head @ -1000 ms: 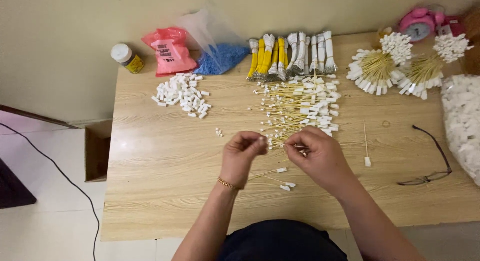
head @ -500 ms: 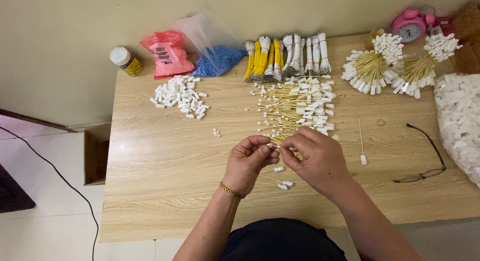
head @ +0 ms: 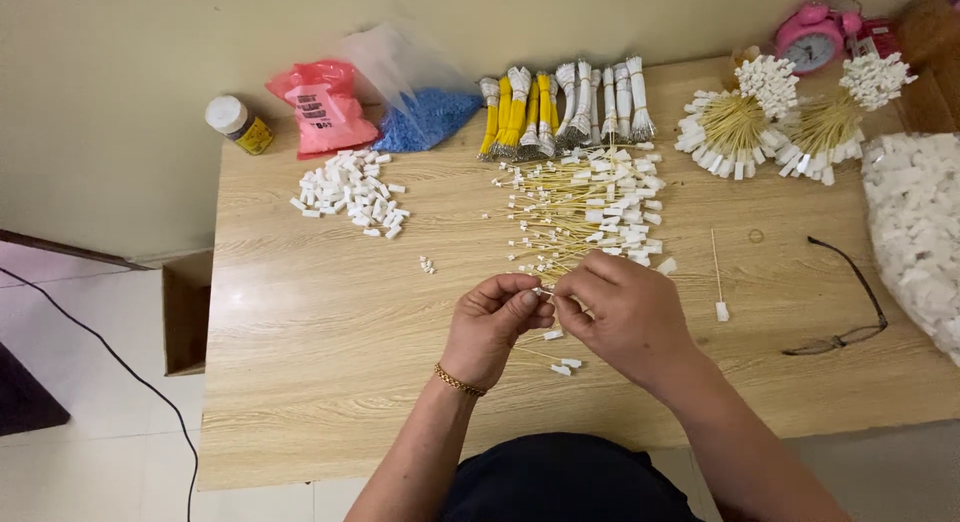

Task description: Assembling small swabs by attaching white tips to thin sticks on a wooden table

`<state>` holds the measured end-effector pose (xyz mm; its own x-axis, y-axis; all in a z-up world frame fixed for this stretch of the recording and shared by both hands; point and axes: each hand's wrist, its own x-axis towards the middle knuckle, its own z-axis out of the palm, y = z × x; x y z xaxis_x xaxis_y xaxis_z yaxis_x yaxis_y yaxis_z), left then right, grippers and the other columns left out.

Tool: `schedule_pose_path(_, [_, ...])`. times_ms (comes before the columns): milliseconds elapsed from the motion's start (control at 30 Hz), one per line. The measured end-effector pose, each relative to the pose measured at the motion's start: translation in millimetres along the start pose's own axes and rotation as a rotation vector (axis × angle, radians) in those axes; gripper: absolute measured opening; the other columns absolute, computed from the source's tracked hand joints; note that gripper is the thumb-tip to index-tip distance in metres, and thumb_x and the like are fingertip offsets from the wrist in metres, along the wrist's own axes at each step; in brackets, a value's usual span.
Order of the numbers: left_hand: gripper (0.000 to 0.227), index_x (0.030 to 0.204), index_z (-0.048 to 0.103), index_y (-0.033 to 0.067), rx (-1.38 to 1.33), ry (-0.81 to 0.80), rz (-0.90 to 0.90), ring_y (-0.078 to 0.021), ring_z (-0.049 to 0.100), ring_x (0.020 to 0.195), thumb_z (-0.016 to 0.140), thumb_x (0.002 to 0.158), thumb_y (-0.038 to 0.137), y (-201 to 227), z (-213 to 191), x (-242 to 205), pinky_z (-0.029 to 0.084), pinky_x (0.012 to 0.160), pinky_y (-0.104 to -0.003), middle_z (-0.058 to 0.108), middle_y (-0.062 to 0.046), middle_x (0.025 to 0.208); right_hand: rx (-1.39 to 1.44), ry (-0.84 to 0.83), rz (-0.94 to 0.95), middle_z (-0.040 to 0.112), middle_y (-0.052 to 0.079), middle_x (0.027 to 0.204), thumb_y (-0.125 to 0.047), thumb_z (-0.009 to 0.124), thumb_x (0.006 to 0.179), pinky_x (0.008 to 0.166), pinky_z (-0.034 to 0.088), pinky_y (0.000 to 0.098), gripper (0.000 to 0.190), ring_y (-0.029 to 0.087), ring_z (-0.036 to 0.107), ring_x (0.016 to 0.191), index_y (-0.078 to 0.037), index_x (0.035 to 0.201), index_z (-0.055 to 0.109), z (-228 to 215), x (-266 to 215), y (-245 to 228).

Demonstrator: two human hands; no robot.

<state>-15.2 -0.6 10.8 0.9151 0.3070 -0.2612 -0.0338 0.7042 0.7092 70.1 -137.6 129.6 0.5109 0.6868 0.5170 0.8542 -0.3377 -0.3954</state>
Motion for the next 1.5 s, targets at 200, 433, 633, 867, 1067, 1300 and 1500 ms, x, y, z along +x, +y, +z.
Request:
schedule_pose_path(200, [0.016,0.103,0.065,-0.0059,0.085,0.011,-0.009,-0.0253,0.073,0.074,0.065,0.088,0.0,7,6,1,0.063,0.069,-0.035,0.071,-0.02,0.087,0.028,0.0,-0.017,0.055,0.001,0.063,-0.003,0.07,0.078,0.053,0.05,0.0288,0.014,0.022,0.061,0.057,-0.015,0.073,0.063,6,-1,7])
schedule_pose_path(433, [0.015,0.103,0.065,-0.0064,0.069,0.033,-0.021,-0.0255,0.072,0.072,0.065,0.089,0.001,3,0,6,0.064,0.067,-0.036,0.07,-0.021,0.085,0.025,0.009,-0.025,0.055,0.001,0.064,-0.004,0.069,0.078,0.054,0.05,0.0283,0.014,0.022,0.061,0.058,-0.015,0.075,0.062,13,0,10])
schedule_pose_path(633, [0.015,0.103,0.065,-0.0053,0.095,0.034,-0.034,-0.0251,0.072,0.073,0.064,0.089,0.0,1,-3,8,0.063,0.067,-0.034,0.07,-0.02,0.085,0.083,-0.018,0.023,0.056,0.001,0.064,-0.006,0.069,0.08,0.053,0.051,0.0302,0.013,0.022,0.061,0.057,-0.016,0.075,0.063,17,0,12])
schedule_pose_path(867, [0.016,0.104,0.065,-0.0053,0.104,0.044,-0.049,-0.0245,0.072,0.073,0.065,0.089,0.001,1,-4,12,0.063,0.067,-0.034,0.071,-0.018,0.087,0.286,-0.089,0.151,0.062,0.002,0.071,-0.01,0.07,0.082,0.056,0.052,0.03,0.006,0.021,0.065,0.062,-0.014,0.08,0.067,22,-4,22])
schedule_pose_path(1067, [0.014,0.104,0.064,-0.0016,-0.051,0.017,-0.059,-0.0246,0.073,0.076,0.064,0.09,0.004,4,-2,21,0.063,0.069,-0.034,0.07,-0.016,0.089,0.524,-0.143,0.267,0.064,0.01,0.085,-0.008,0.065,0.089,0.059,0.052,0.0333,0.003,0.022,0.061,0.064,-0.007,0.089,0.067,5,3,16])
schedule_pose_path(1300, [0.014,0.105,0.063,-0.0017,-0.096,-0.004,-0.085,-0.0256,0.073,0.077,0.062,0.091,0.003,0,0,17,0.063,0.069,-0.035,0.07,-0.017,0.09,0.358,-0.063,0.205,0.064,0.004,0.088,-0.008,0.072,0.082,0.063,0.053,0.0312,0.004,0.022,0.066,0.071,-0.01,0.083,0.068,10,-5,23])
schedule_pose_path(1500, [0.013,0.104,0.064,0.0001,-0.084,-0.009,-0.094,-0.0237,0.073,0.077,0.063,0.091,0.004,0,-3,17,0.064,0.068,-0.032,0.07,-0.016,0.09,0.204,-0.005,0.083,0.063,0.003,0.081,-0.007,0.073,0.079,0.066,0.053,0.0335,0.012,0.025,0.066,0.074,-0.012,0.074,0.064,14,-1,23])
